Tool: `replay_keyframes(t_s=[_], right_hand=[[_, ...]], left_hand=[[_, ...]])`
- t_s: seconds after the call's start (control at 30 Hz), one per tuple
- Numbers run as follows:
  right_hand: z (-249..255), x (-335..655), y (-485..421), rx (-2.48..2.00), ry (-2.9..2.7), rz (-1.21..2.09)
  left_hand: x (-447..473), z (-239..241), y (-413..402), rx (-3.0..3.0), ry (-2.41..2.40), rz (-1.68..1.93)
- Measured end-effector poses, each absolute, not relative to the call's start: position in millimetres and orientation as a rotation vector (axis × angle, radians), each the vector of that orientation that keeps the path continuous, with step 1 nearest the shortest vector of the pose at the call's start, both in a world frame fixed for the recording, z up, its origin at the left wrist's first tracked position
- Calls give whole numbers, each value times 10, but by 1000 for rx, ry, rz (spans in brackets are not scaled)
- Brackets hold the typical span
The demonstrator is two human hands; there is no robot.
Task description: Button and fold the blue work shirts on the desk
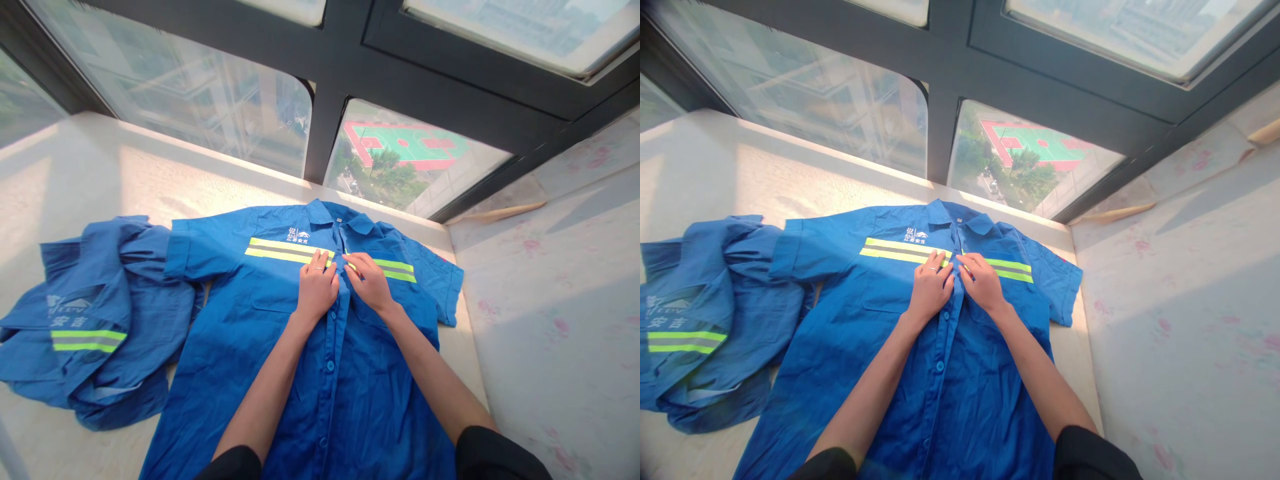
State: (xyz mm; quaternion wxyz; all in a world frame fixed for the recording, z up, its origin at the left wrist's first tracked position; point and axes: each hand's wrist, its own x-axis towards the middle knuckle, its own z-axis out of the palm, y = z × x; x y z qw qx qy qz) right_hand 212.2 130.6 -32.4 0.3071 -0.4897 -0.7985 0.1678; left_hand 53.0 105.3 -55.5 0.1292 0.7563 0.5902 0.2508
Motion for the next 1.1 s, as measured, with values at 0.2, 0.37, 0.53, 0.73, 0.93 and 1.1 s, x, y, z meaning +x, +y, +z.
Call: replay_keyframes(t_s=[0.2,0.37,0.53,0.73,0.93,1.1], right_hand=[[-260,2043,1855,-1236,-2344,351],[-307,2093,2182,-1408,-2496,305],[-319,2215,2372,-1416,-2534,319],[-262,2312,2358,-1366,-2396,278],[-289,2323,2266,-1291,-2224,302],[-315,2279,2318,-1214,-2184,340]], left_hand=[[563,-593,1037,2250,1728,668],[580,-594,1012,2227,1751,701],[592,-605,991,2221,1766,701],[580,-554,1067,2126,1826,729],[450,-340,1758,1987,1845,664],[446,-305,2332,2179,1653,696]])
